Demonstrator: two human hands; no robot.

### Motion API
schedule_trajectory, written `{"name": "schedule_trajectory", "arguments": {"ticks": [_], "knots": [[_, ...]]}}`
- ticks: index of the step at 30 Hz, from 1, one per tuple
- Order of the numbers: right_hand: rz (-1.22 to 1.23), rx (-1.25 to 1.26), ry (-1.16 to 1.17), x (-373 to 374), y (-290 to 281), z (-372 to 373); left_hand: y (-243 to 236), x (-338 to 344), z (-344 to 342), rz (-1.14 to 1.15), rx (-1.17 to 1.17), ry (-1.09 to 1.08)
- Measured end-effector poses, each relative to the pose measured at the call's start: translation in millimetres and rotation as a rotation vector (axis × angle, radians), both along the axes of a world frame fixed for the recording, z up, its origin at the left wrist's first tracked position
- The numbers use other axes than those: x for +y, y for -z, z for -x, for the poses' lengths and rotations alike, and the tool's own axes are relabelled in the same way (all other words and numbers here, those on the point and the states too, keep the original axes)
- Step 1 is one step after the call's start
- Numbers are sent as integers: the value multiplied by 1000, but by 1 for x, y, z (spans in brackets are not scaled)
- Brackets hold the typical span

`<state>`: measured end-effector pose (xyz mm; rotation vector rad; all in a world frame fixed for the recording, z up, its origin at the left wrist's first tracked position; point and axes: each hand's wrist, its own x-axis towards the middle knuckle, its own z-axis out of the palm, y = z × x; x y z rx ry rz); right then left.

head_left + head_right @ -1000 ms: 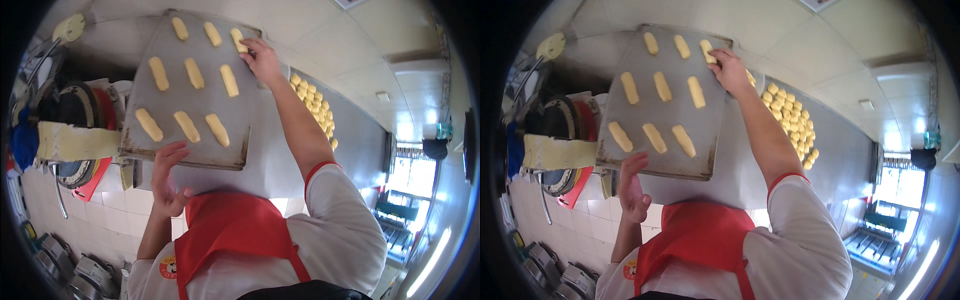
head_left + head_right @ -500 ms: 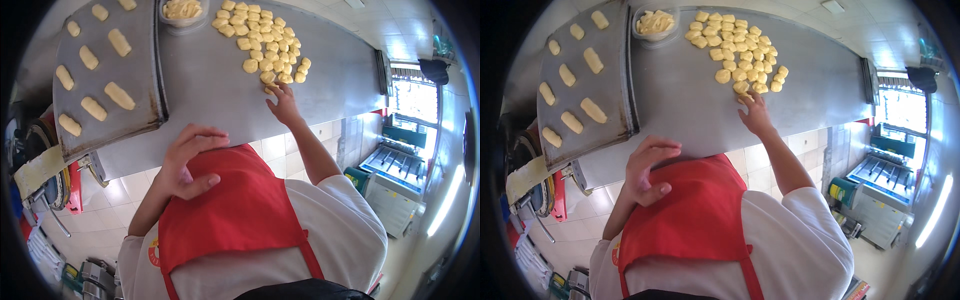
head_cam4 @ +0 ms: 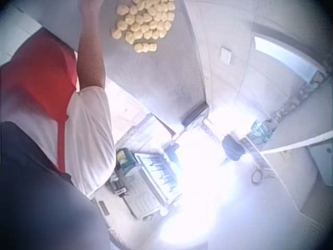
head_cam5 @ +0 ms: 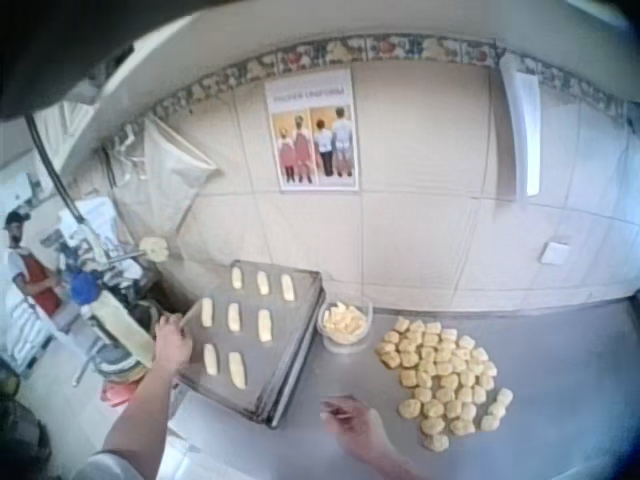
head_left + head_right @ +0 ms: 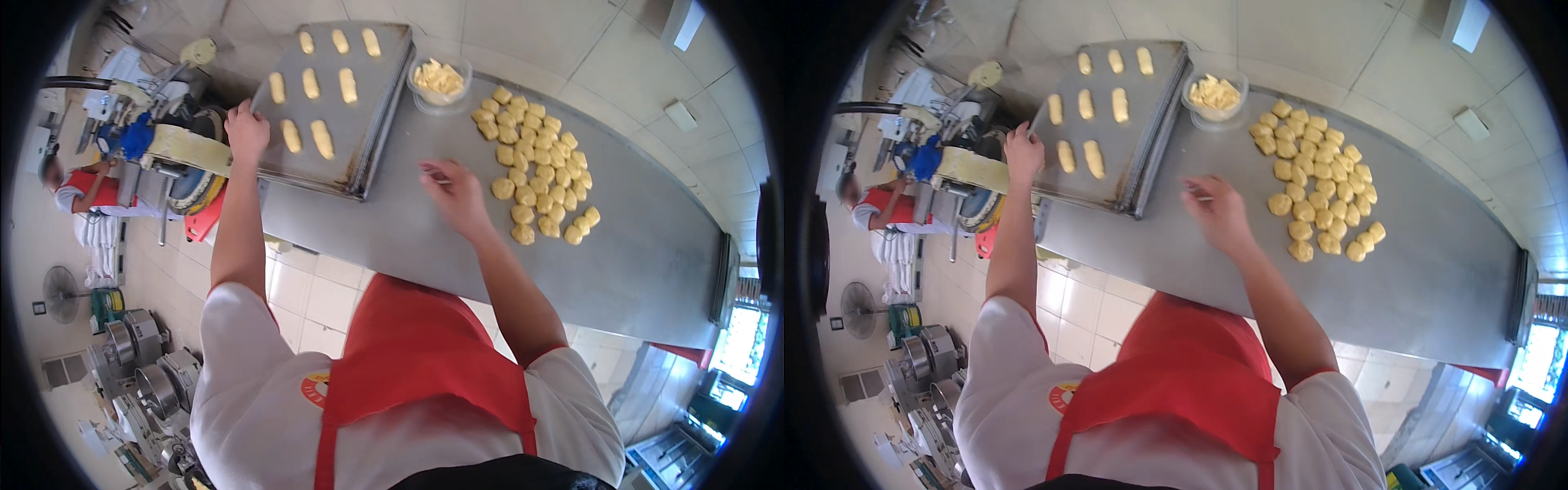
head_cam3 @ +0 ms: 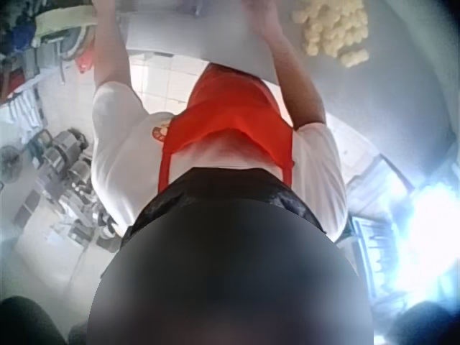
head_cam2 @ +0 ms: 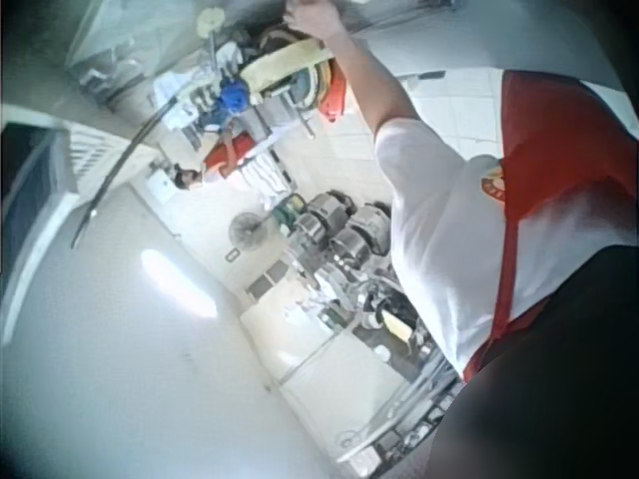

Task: The person prepares bread by placing pieces of dough onto a tray, filling pieces of dough with cheese, rolling them into cylinders, and placing them onto trays, then carries two trays across the bakery and places them into a large commercial proofer before wiping their hands with a cloth.

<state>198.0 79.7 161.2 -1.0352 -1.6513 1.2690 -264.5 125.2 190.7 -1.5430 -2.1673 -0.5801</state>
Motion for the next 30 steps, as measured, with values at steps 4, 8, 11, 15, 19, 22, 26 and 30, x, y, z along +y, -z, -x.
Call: {"name": "schedule_trajectory", "arguments": {"ticks": [4, 8, 11, 15, 19, 22, 26, 30], "knots": [[130, -29, -92, 39, 3, 97, 5, 9, 99, 286, -198, -246], [305, -79, 66, 69, 28, 105, 15, 52, 67, 324, -393, -110], [497, 141, 101, 61, 32, 117, 11, 48, 81, 349, -383, -60], [746, 405, 44, 46, -12, 141, -1, 39, 135, 391, -699, -130], [783, 539, 21, 43, -27, 116, -15, 35, 118, 218, -1175, 29], [847, 559, 188, 11, -14, 41, -26, -7, 6, 127, -1687, 76], [624, 763, 453, -89, 37, -114, -8, -54, -169, 116, -1622, 304], [313, 688, 640, -194, 22, -262, -3, -54, -368, 346, -1740, 708]]}}
